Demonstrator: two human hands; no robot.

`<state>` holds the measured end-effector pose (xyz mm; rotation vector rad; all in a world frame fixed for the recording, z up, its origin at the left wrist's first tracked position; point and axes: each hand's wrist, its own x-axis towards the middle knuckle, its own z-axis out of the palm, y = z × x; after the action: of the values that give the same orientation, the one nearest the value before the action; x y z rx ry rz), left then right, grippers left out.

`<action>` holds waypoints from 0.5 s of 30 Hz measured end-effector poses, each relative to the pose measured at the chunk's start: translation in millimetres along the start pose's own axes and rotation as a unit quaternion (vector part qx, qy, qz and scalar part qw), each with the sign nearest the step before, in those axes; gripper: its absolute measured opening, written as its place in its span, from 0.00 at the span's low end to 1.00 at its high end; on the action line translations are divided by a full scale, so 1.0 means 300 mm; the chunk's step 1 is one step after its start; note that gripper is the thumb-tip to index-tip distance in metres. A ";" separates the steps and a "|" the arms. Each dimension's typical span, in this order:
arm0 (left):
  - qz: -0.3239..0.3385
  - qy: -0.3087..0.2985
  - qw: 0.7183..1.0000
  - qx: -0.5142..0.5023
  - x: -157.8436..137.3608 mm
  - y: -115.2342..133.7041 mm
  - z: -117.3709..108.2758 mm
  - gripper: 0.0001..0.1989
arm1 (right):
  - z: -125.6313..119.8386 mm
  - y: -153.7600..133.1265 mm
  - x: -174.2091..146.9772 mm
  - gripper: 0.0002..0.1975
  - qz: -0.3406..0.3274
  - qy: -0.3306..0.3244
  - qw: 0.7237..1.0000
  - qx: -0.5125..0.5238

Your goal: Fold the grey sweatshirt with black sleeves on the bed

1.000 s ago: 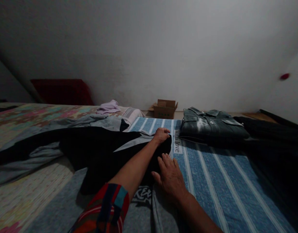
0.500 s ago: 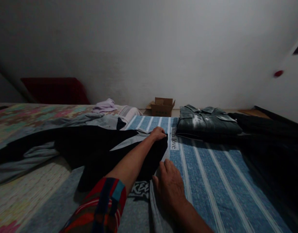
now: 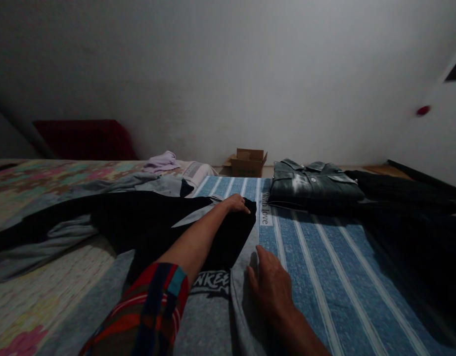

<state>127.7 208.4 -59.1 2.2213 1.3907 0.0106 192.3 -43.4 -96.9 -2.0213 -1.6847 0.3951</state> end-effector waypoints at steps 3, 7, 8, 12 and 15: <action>0.001 -0.006 1.000 -0.012 0.019 0.013 0.008 0.17 | -0.012 0.013 0.027 0.23 0.053 -0.029 0.997 0.057; -0.005 -0.023 0.999 -0.034 0.044 0.018 0.006 0.15 | -0.003 0.028 0.055 0.24 0.077 -0.056 0.989 0.117; -0.007 -0.028 0.999 -0.040 0.049 0.018 0.004 0.15 | 0.003 0.031 0.059 0.24 0.078 -0.055 0.987 0.131; -0.018 -0.051 0.995 -0.079 0.054 0.023 0.005 0.12 | 0.022 0.044 0.071 0.26 0.088 -0.055 0.979 0.178; -0.027 -0.056 0.991 -0.119 0.050 0.031 0.014 0.10 | 0.024 0.051 0.074 0.25 0.092 -0.054 0.971 0.215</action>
<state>143.8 216.2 -62.7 1.9589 1.3151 0.0300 206.0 -22.3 -109.4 -1.8550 -1.3281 0.8691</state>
